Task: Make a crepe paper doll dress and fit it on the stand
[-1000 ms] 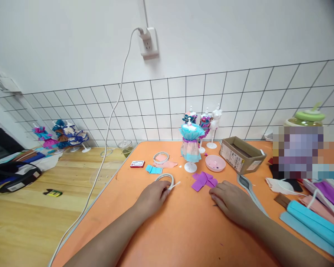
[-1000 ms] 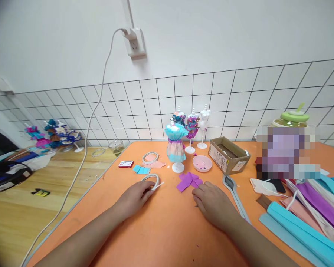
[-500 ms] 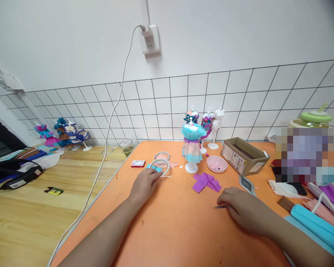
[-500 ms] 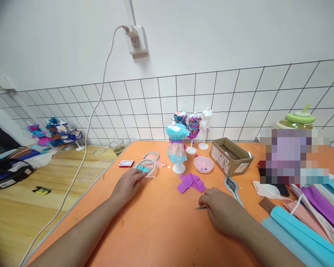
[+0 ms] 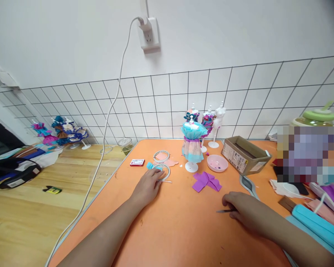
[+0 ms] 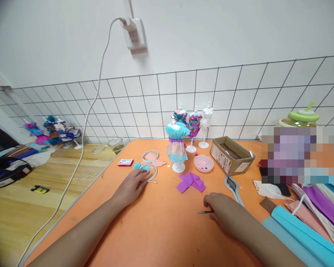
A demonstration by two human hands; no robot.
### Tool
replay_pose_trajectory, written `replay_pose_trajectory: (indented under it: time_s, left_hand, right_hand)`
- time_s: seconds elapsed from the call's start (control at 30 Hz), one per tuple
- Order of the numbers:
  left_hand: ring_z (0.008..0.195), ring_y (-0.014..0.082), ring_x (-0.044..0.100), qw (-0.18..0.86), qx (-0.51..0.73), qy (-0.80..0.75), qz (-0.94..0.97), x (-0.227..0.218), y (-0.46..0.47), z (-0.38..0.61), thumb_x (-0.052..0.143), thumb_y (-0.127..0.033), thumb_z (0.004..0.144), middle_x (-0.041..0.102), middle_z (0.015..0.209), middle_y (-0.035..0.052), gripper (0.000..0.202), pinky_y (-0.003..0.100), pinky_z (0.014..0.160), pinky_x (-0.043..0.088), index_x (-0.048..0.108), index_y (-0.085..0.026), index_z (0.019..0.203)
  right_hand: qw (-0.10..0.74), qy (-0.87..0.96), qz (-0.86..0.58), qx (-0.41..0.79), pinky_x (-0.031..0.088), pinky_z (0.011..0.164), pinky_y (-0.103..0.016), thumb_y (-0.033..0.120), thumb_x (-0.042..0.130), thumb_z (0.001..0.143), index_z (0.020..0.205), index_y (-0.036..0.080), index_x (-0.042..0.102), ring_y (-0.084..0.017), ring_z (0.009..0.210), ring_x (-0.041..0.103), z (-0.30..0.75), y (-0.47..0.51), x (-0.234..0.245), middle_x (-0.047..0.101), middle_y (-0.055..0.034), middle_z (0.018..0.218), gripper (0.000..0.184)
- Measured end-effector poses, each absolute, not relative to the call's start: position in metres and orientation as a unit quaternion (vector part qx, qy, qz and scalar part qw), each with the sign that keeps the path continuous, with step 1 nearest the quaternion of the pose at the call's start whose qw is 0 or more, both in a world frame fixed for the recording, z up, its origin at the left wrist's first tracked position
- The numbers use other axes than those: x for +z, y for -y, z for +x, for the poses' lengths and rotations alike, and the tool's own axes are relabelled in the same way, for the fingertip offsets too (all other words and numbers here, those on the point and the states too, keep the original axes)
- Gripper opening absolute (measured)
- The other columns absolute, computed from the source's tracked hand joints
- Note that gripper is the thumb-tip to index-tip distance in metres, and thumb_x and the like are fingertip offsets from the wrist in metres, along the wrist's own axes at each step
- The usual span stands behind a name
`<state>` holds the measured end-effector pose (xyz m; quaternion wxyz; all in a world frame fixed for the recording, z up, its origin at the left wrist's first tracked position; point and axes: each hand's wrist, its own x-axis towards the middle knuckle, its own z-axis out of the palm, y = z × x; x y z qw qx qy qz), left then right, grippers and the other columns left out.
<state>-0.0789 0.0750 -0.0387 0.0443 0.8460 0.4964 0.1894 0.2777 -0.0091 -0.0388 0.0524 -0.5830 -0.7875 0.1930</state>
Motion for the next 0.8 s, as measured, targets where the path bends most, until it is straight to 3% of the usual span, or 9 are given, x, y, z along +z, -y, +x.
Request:
replay_pose_trajectory:
  time_s: [0.13,0.37,0.6,0.7,0.8]
  left_hand:
    - [0.116,0.0216,0.049,0.033,0.214,-0.475,0.853,-0.033,-0.071,-0.074,0.044,-0.02,0.089,0.053,0.126,0.0086,0.037,0.038,0.099,0.041,0.055,-0.024,0.124]
    - [0.116,0.0221,0.05,0.054,0.195,-0.46,0.865,-0.031,-0.067,-0.073,0.046,-0.02,0.088,0.055,0.123,0.009,0.034,0.039,0.099,0.041,0.059,-0.025,0.119]
    - [0.117,0.0217,0.049,0.078,0.203,-0.437,0.873,-0.027,-0.058,-0.064,0.045,-0.023,0.09,0.057,0.123,0.0087,0.035,0.039,0.101,0.04,0.058,-0.025,0.122]
    - [0.116,0.022,0.05,0.079,0.186,-0.436,0.877,-0.025,-0.056,-0.063,0.046,-0.024,0.089,0.058,0.123,0.0083,0.034,0.039,0.1,0.04,0.059,-0.026,0.121]
    - [0.112,0.0237,0.052,0.045,0.168,-0.507,0.844,-0.025,-0.06,-0.069,0.047,-0.027,0.089,0.06,0.119,0.0081,0.032,0.04,0.096,0.042,0.061,-0.025,0.117]
  right_hand:
    - [0.03,0.778,-0.592,0.207,0.034,0.059,-0.027,0.009,0.046,0.067,0.071,0.02,0.057,-0.018,0.07,0.055,0.274,0.01,-0.037,0.064,-0.0028,0.078,0.016]
    - [0.056,0.817,-0.545,0.179,0.037,0.066,-0.03,0.012,0.044,0.078,0.075,0.021,0.054,-0.019,0.078,0.054,0.274,0.011,-0.038,0.06,-0.0045,0.085,0.013]
    - [0.127,0.766,-0.599,0.197,0.041,0.072,-0.034,0.029,0.032,0.091,0.089,0.021,0.048,-0.022,0.08,0.059,0.264,0.004,-0.033,0.063,-0.0073,0.088,0.018]
    - [0.148,0.734,-0.64,0.175,0.043,0.075,-0.035,0.04,0.039,0.089,0.107,0.022,0.05,-0.026,0.092,0.061,0.268,0.0,-0.032,0.065,-0.0102,0.104,0.028]
    - [0.122,0.717,-0.67,0.148,0.043,0.073,-0.036,0.044,0.041,0.087,0.117,0.025,0.054,-0.028,0.093,0.063,0.275,-0.004,-0.034,0.067,-0.0098,0.107,0.037]
